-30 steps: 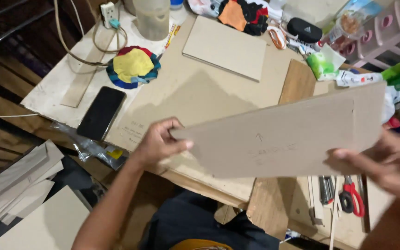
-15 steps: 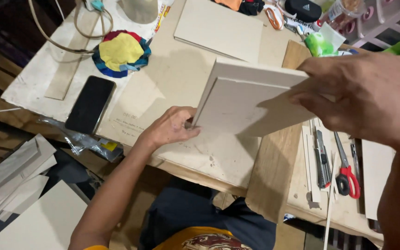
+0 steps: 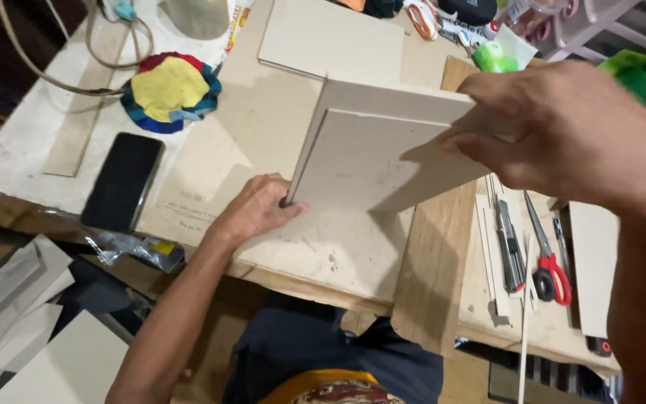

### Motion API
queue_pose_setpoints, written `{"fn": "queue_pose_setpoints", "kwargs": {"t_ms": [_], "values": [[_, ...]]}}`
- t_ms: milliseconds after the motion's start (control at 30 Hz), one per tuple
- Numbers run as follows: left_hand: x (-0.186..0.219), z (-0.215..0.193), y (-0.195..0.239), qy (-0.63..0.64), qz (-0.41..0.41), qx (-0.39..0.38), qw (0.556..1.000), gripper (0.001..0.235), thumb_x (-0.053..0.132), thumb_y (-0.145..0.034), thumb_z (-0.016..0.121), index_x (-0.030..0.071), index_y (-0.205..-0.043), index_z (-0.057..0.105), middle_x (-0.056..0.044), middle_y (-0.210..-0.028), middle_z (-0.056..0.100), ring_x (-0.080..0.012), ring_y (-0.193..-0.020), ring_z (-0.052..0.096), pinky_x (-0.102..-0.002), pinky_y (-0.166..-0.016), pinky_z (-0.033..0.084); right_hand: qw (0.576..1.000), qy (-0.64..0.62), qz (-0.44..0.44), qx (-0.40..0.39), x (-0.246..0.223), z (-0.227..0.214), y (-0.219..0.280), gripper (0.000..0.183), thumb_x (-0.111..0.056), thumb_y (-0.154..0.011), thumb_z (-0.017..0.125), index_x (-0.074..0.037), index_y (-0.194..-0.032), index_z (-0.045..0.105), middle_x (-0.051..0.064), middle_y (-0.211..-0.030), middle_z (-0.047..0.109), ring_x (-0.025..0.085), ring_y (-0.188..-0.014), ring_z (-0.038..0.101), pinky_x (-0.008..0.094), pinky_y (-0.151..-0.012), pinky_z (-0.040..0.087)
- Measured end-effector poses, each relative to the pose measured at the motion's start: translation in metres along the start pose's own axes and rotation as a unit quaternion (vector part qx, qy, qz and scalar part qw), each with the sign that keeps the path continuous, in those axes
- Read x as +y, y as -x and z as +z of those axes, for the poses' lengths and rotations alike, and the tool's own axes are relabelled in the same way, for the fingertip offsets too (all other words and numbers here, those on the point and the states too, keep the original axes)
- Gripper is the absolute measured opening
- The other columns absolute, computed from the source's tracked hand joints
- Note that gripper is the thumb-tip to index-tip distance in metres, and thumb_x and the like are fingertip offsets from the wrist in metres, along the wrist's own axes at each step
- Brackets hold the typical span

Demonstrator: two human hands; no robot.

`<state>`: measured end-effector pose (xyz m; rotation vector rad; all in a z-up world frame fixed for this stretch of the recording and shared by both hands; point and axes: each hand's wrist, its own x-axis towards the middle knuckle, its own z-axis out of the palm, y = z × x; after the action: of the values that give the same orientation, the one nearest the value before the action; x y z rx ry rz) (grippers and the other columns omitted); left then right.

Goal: Cutting thin strips of cardboard using a utility knife and a wooden straight edge as a guide.

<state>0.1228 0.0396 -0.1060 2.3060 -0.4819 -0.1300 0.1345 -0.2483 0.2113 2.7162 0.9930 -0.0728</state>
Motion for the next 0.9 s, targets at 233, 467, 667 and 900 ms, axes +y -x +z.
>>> {"fn": "queue_pose_setpoints", "kwargs": {"t_ms": [233, 467, 667, 900], "values": [[-0.008, 0.004, 0.001, 0.045, -0.036, -0.003, 0.998, 0.053, 0.029, -0.092, 0.078, 0.008, -0.066, 0.036, -0.003, -0.074, 0.046, -0.0168, -0.064, 0.046, -0.035, -0.057, 0.036, 0.998, -0.065, 0.003, -0.003, -0.008, 0.006, 0.003, 0.029, -0.025, -0.100, 0.074, -0.015, -0.084, 0.052, -0.003, -0.064, 0.059, 0.014, -0.052, 0.055, 0.031, -0.041, 0.045], [-0.003, -0.009, 0.022, 0.406, 0.014, 0.217, 0.888, 0.027, 0.012, -0.085, 0.083, 0.013, -0.099, 0.060, 0.001, -0.090, 0.064, -0.0078, -0.076, 0.060, -0.023, -0.068, 0.051, 0.949, -0.268, 0.113, 0.121, 0.037, 0.041, 0.061, 0.031, -0.019, -0.097, 0.083, -0.007, -0.087, 0.056, 0.003, -0.072, 0.054, 0.014, -0.060, 0.049, 0.031, -0.049, 0.034], [0.053, 0.000, 0.033, 0.500, -0.037, 0.355, 0.789, 0.063, 0.011, -0.092, 0.073, 0.008, -0.148, 0.044, -0.006, -0.115, 0.063, -0.0077, -0.096, 0.063, -0.018, -0.073, 0.053, 0.733, -0.597, 0.301, 0.125, 0.020, 0.166, 0.070, 0.012, -0.012, -0.095, 0.073, -0.005, -0.100, 0.066, 0.004, -0.096, 0.071, 0.013, -0.076, 0.061, 0.026, -0.058, 0.045], [0.072, 0.008, 0.043, 0.397, -0.028, 0.321, 0.859, 0.062, 0.014, -0.101, 0.066, 0.001, -0.155, 0.037, -0.015, -0.132, 0.069, -0.0126, -0.111, 0.067, -0.021, -0.091, 0.057, 0.531, -0.756, 0.377, 0.064, -0.015, 0.203, 0.071, 0.044, -0.010, -0.086, 0.063, -0.003, -0.129, 0.056, 0.017, -0.143, 0.064, 0.031, -0.127, 0.065, 0.046, -0.103, 0.056]]}}
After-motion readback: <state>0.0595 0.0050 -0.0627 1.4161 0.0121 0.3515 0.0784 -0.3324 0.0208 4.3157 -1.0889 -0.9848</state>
